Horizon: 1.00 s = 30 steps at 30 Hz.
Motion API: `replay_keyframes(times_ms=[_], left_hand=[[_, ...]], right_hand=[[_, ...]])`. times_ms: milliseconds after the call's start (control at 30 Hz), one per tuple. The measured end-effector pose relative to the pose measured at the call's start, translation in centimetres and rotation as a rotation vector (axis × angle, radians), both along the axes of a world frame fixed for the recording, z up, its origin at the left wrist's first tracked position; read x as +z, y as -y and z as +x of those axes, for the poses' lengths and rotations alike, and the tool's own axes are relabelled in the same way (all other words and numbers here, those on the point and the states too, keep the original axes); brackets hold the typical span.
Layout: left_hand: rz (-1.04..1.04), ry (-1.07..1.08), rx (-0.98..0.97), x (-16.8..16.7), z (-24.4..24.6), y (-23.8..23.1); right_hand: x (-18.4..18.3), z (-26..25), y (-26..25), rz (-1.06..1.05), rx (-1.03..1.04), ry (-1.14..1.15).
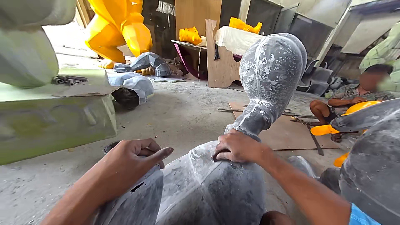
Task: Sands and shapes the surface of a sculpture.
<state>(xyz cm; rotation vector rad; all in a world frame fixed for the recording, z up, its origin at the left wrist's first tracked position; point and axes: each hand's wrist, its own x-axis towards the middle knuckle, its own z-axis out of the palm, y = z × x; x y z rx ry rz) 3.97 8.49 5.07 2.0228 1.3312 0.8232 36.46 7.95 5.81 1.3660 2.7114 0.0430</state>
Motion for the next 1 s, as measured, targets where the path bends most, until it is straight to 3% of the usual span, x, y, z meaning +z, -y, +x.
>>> replay_keyframes(times_ms=[167,267,400,500,600,667,767,900,1000], left_hand=[[0.000,0.004,-0.006,-0.1,0.0,-0.4],[0.004,0.009,0.000,0.0,-0.4,-0.9],[-0.002,0.018,-0.021,-0.1,-0.7,-1.4],[-0.010,0.009,-0.012,-0.1,-1.4,-2.3],[-0.032,0.007,0.016,-0.1,-2.2,-3.2],[-0.034,0.017,0.037,-0.1,-2.7,-3.7],[-0.060,0.053,0.034,-0.4,-3.4,-4.4],[-0.075,0.051,0.020,-0.4,-3.7,-4.5],[0.022,0.027,0.100,-1.1,-4.2,-4.0]], right_hand=[[-2.9,-3.5,1.1,-0.024,0.070,-0.172],[-1.5,-4.0,1.0,-0.039,-0.009,-0.063],[1.3,0.5,2.6,0.228,-0.199,-0.078],[2.3,6.3,5.2,0.438,-0.285,-0.619],[1.2,10.6,5.6,0.522,-0.562,-1.282],[-0.6,12.0,3.7,0.403,-0.764,-1.670],[-4.1,11.8,0.1,0.122,-0.904,-2.013],[-7.1,10.5,-2.9,-0.255,-0.800,-2.164],[-8.1,10.2,-3.8,-0.339,-0.644,-2.129]])
